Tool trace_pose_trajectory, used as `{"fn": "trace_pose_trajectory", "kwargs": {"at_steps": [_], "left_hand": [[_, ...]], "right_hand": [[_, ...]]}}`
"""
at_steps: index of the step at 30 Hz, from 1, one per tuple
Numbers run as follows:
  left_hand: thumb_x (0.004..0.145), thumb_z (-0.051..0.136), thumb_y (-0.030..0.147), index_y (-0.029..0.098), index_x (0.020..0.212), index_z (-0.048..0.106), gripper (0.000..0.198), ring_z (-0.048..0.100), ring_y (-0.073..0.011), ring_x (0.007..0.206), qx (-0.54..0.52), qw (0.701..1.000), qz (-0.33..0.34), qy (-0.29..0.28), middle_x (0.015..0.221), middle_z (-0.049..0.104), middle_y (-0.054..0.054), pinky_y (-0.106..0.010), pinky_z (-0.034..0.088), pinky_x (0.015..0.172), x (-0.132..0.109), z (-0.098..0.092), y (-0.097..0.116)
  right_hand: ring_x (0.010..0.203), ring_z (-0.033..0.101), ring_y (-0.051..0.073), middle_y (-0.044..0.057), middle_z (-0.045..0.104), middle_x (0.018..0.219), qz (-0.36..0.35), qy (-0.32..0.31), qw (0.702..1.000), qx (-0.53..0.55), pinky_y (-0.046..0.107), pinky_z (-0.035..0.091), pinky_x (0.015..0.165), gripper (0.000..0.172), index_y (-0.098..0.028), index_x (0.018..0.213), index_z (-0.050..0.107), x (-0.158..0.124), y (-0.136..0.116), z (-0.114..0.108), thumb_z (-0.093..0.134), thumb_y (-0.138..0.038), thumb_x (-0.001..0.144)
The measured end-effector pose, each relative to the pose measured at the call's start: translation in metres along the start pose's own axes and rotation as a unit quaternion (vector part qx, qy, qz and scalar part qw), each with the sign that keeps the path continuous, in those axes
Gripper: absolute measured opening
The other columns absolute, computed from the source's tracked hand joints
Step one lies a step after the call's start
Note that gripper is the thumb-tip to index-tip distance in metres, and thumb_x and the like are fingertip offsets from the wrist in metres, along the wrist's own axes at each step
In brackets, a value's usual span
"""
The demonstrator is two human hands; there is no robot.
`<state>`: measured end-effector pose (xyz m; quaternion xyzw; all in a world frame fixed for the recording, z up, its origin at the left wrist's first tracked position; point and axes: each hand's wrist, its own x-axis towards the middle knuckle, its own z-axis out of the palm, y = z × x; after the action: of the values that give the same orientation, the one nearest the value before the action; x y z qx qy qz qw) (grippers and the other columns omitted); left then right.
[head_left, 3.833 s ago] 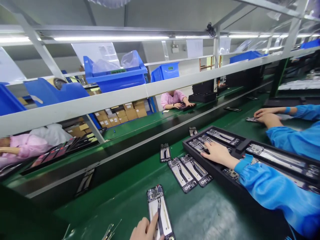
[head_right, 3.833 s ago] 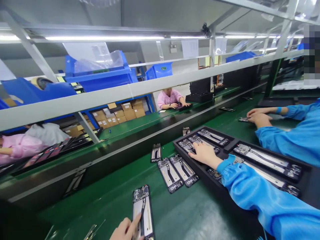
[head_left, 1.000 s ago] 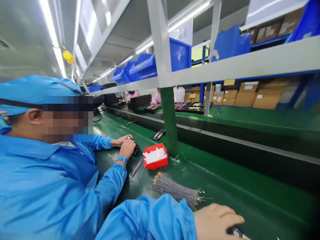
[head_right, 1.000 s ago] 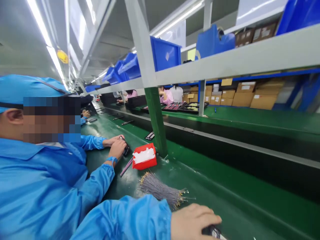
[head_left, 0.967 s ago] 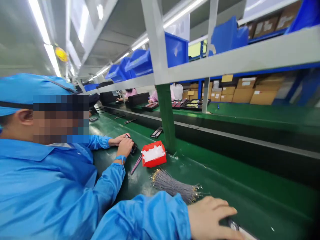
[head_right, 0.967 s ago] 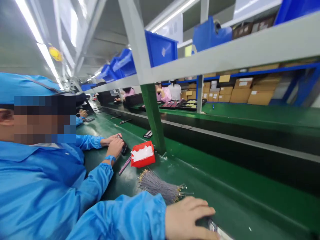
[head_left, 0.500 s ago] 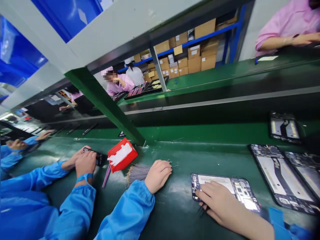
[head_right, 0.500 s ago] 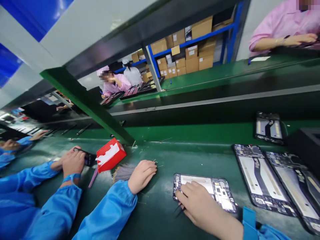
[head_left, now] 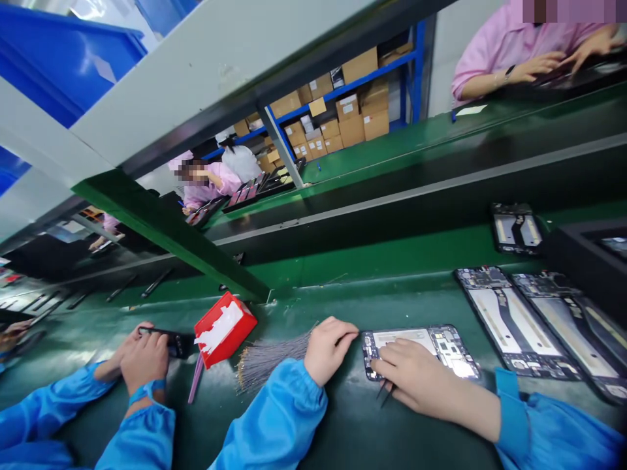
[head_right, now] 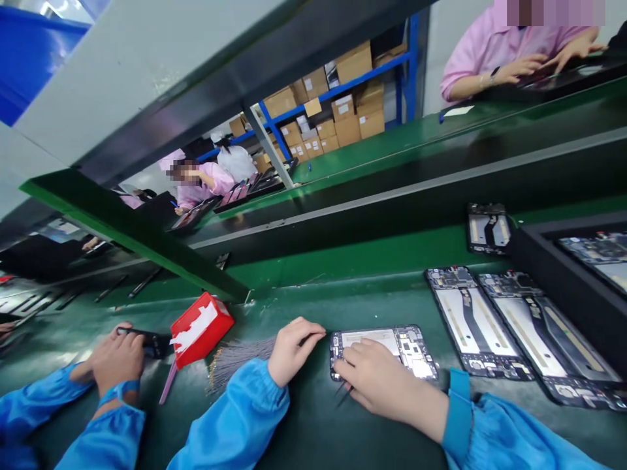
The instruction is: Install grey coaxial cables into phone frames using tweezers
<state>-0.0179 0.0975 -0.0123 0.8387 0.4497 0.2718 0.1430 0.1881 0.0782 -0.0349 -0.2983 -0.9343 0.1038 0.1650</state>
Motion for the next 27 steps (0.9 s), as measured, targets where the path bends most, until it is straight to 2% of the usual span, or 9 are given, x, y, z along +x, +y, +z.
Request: {"fn": "trace_pose_trajectory", "kwargs": {"at_steps": [4,7,9,12,16,19,24,27], "left_hand": [[0.086,0.045,0.014,0.019,0.097,0.061,0.02,0.058,-0.0142,0.084,-0.033,0.999,0.022,-0.019,0.09,0.065,-0.003,-0.028,0.049,0.078,0.0,0.015,0.002],[0.085,0.043,0.011,0.018,0.106,0.057,0.026,0.056,-0.015,0.097,-0.033,0.999,0.023,-0.013,0.104,0.061,-0.006,-0.029,0.048,0.086,-0.008,0.016,-0.001],[0.085,0.045,0.011,0.018,0.102,0.058,0.023,0.055,-0.0151,0.099,-0.031,0.999,0.01,-0.008,0.108,0.059,-0.007,-0.028,0.047,0.087,-0.012,0.014,-0.001],[0.085,0.045,0.012,0.018,0.089,0.06,0.016,0.056,-0.0143,0.093,-0.031,0.999,0.006,-0.014,0.102,0.059,-0.006,-0.027,0.048,0.083,-0.014,0.013,0.002],[0.086,0.044,0.015,0.018,0.085,0.059,0.015,0.054,-0.0144,0.082,-0.009,1.0,0.001,-0.022,0.088,0.057,-0.005,-0.027,0.048,0.074,-0.012,0.013,0.006],[0.087,0.042,0.017,0.017,0.083,0.057,0.016,0.051,-0.0146,0.077,0.021,0.999,0.003,-0.042,0.08,0.055,-0.005,-0.027,0.045,0.069,-0.01,0.014,0.008],[0.084,0.041,0.016,0.016,0.072,0.053,0.017,0.047,-0.015,0.071,0.069,0.996,0.011,-0.055,0.072,0.051,-0.003,-0.027,0.041,0.063,-0.01,0.015,0.011],[0.083,0.041,0.016,0.017,0.071,0.053,0.017,0.045,-0.0146,0.069,0.081,0.995,0.015,-0.057,0.071,0.05,-0.003,-0.026,0.04,0.062,-0.011,0.016,0.013]], "right_hand": [[0.073,0.052,0.018,0.003,0.059,0.08,0.012,0.003,1.0,-0.007,0.031,0.035,0.066,0.015,-0.021,0.087,0.054,0.006,0.011,-0.002,0.051,-0.017,0.073],[0.071,0.051,0.018,0.004,0.058,0.078,0.019,-0.001,1.0,0.005,0.031,0.035,0.065,0.015,-0.02,0.088,0.055,0.006,0.013,-0.003,0.049,-0.018,0.075],[0.07,0.05,0.018,0.004,0.057,0.078,0.03,-0.003,0.999,0.032,0.032,0.036,0.065,0.016,-0.02,0.087,0.055,0.004,0.012,-0.007,0.049,-0.018,0.074],[0.067,0.048,0.017,0.002,0.053,0.072,0.047,0.033,0.988,0.144,0.03,0.037,0.063,0.015,-0.019,0.082,0.055,0.004,0.011,-0.02,0.047,-0.013,0.07],[0.08,0.052,0.015,0.005,0.054,0.086,0.107,0.139,0.929,0.327,0.028,0.041,0.07,0.014,-0.018,0.084,0.055,0.015,0.011,-0.038,0.041,-0.015,0.082],[0.091,0.053,0.015,0.005,0.054,0.094,0.138,0.166,0.901,0.376,0.029,0.042,0.08,0.015,-0.02,0.092,0.056,0.025,0.008,-0.039,0.042,-0.024,0.088],[0.085,0.055,0.015,0.004,0.057,0.091,0.131,0.098,0.917,0.364,0.028,0.045,0.075,0.011,-0.02,0.09,0.057,0.029,0.006,-0.022,0.048,-0.023,0.085],[0.083,0.057,0.015,0.003,0.06,0.087,0.156,0.113,0.92,0.341,0.029,0.046,0.074,0.009,-0.02,0.087,0.057,0.026,0.007,-0.016,0.052,-0.018,0.08]]}}
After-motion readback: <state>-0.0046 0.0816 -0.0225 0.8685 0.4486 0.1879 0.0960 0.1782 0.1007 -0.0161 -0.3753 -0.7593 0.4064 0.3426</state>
